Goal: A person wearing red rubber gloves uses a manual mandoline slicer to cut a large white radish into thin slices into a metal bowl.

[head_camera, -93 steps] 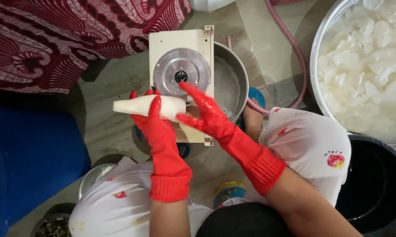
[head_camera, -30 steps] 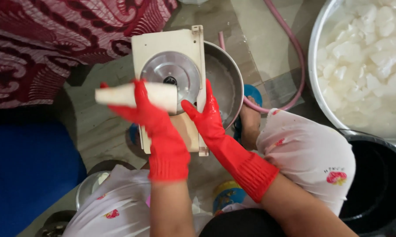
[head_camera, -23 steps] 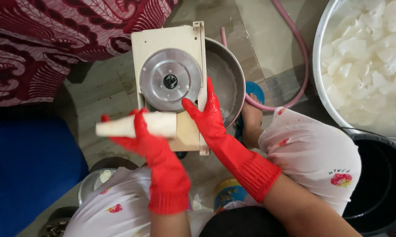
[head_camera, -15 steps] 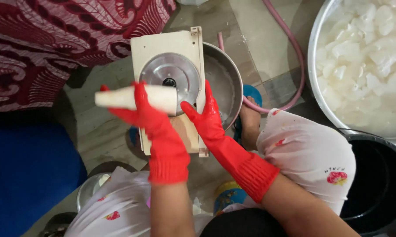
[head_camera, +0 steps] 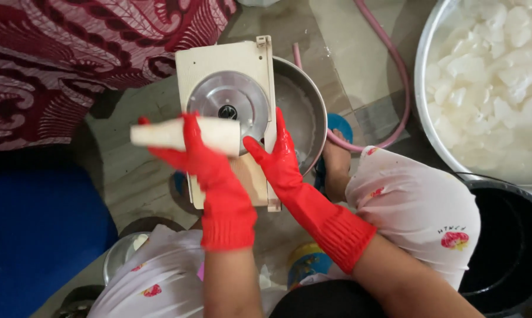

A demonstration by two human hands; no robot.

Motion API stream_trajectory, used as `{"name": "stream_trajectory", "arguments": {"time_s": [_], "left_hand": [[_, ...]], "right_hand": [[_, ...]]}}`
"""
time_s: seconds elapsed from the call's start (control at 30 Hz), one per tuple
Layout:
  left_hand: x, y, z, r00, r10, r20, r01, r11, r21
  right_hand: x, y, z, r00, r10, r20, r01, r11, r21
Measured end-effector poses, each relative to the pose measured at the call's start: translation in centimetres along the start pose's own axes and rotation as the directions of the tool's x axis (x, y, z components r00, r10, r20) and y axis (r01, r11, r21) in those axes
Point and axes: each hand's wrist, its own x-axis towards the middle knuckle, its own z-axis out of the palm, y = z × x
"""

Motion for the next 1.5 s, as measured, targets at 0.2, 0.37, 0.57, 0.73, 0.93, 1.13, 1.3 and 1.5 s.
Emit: {"name": "stream_trajectory", "arguments": {"time_s": [0.2,0.37,0.57,0.73,0.93,1.13,1.3,1.5], "left_hand": [[-2.7,-4.9,-6.7,0.98,0.008,-0.201,-0.051,0.976,-0.213],[0.2,0.1,0.4,0.995,-0.099,-0.015,0.093,0.97,-0.223],[-1.1,-2.4,0.7,0.895,0.083,-0.438,-0.148,0.982,-0.116],[-2.2,-3.0,-5.9,0.997,0.024,-0.068,-0.033,0.99,-0.138],[0.6,-0.4,1.1,0.999,-0.052,-0.012,0.05,0.985,-0.163],[-2.6,-0.1,-5.3,0.99,-0.139,0.018,0.14,0.975,-0.171],[-1.3,-0.6,-1.9,0.997,-0.075,0.006,0.075,0.982,-0.175],[2.5,-2.4,2.8,0.937,-0.33,-0.115,0.246,0.857,-0.453]], "right_hand": [[-0.1,-0.7,0.0,1.0,0.028,-0.002,-0.028,0.999,0.023],[0.2,-0.3,0.1,1.0,0.007,-0.016,-0.007,1.0,0.008],[-0.2,-0.4,0.1,1.0,0.009,-0.002,-0.009,1.0,0.019],[-0.4,-0.7,0.0,1.0,0.019,0.007,-0.02,0.999,0.033],[-0.2,-0.4,0.0,0.999,-0.038,-0.019,0.038,0.999,0.02],[0.0,0.1,-0.1,0.999,0.035,0.001,-0.035,0.999,0.02],[-0.1,-1.2,0.1,0.999,0.04,-0.018,-0.04,0.999,0.003],[0.0,-0.4,-0.3,0.999,-0.028,-0.017,0.025,0.985,-0.169]]}}
